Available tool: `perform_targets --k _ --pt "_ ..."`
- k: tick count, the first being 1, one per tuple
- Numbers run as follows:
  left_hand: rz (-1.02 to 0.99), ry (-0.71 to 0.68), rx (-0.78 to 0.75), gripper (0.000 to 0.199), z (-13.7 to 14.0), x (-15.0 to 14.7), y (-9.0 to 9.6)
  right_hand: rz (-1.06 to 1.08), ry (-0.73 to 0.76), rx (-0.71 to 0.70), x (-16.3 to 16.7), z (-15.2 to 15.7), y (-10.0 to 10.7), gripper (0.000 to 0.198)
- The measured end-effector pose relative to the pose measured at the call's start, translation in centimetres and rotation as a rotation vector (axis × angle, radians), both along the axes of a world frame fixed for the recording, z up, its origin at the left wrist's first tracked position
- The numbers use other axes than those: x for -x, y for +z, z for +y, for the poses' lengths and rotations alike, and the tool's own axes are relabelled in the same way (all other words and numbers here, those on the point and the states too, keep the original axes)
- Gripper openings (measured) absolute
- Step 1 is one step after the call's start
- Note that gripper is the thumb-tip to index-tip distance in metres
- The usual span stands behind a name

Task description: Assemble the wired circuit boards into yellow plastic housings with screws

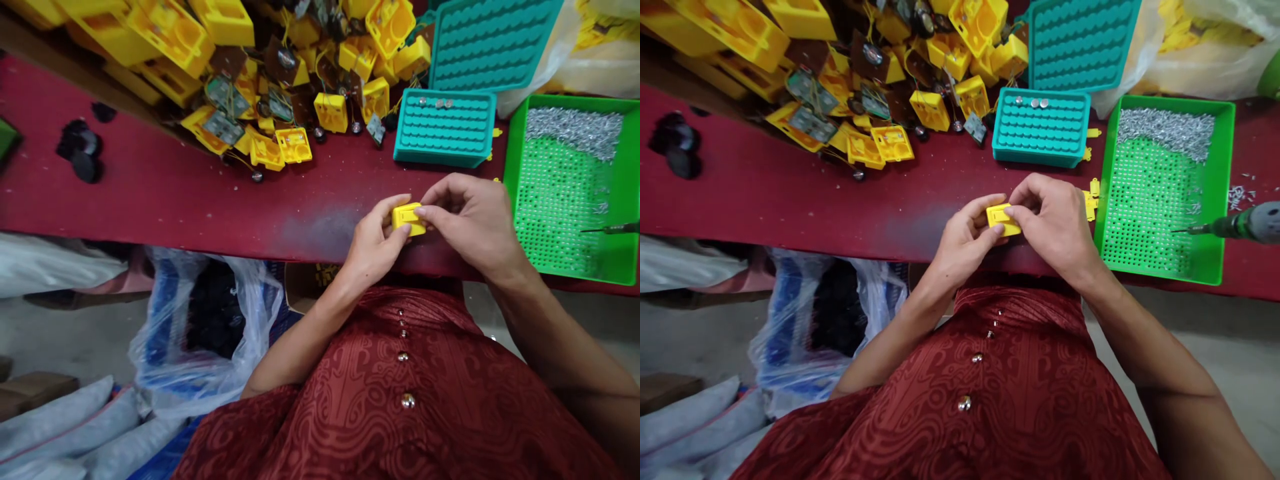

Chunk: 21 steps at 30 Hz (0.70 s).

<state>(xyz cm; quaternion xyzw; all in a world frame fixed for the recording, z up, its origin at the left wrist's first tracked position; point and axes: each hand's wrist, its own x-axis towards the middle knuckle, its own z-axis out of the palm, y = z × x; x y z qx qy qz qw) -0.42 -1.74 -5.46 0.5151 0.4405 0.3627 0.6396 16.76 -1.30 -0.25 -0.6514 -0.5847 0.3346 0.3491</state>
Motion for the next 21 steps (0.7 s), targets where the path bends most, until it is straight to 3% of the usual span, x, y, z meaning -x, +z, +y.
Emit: perform_targets --k 8,14,17,21 --pt "0.113 0.015 -0.06 0.041 -0.3 0.1 1.3 -0.137 0.04 -0.076 0.3 -0.6 0.9 0.003" --pt "-0.059 0.069 0.076 0.036 -0.1 0.3 1.9 -0.238 0.131 -0.117 0.9 -0.7 1.6 0.007" --pt "-0.127 0.08 0.106 0.04 -0.1 0.6 1.8 -0.282 0.169 -0.206 0.8 -0.5 1.6 0.004" --pt "-0.115 0.084 0.113 0.044 -0.2 1.2 1.9 -0.187 0.083 -0.279 0.1 -0.1 1.3 0.012"
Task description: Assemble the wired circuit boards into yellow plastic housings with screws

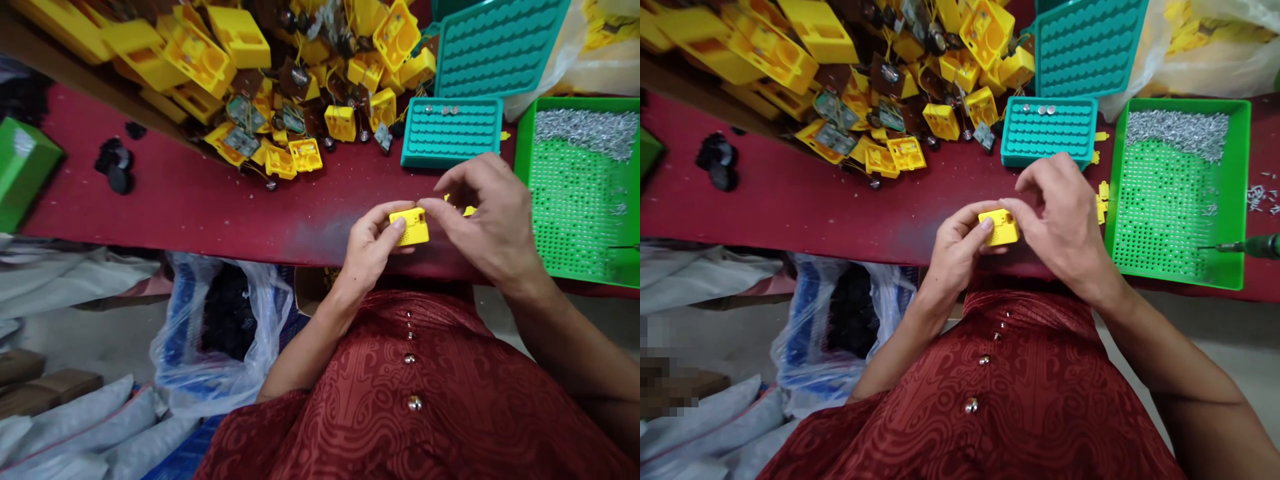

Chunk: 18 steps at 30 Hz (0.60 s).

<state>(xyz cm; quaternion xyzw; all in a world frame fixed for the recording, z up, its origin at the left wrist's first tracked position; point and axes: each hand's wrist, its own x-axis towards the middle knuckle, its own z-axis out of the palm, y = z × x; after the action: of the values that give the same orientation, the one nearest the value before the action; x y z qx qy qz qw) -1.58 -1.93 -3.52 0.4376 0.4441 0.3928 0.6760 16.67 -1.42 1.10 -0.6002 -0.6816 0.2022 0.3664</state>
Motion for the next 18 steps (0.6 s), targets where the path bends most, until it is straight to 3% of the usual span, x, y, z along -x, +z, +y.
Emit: perform_targets --k 4,8,12,18 --pt "-0.017 -0.032 -0.013 0.046 -0.2 0.3 0.5 0.077 0.078 0.231 -0.7 0.0 -0.6 0.024" --pt "0.105 -0.082 -0.15 0.039 -0.8 -0.1 0.3 0.108 0.147 0.405 -0.9 -0.6 -1.2 0.027" --pt "0.266 -0.077 -0.263 0.034 -1.2 -0.9 -0.1 0.08 0.056 0.37 -0.9 -1.7 -1.4 0.022" --pt "0.271 -0.145 -0.361 0.032 -0.5 -1.7 -0.5 -0.025 -0.021 0.26 -1.2 -3.3 -2.0 0.022"
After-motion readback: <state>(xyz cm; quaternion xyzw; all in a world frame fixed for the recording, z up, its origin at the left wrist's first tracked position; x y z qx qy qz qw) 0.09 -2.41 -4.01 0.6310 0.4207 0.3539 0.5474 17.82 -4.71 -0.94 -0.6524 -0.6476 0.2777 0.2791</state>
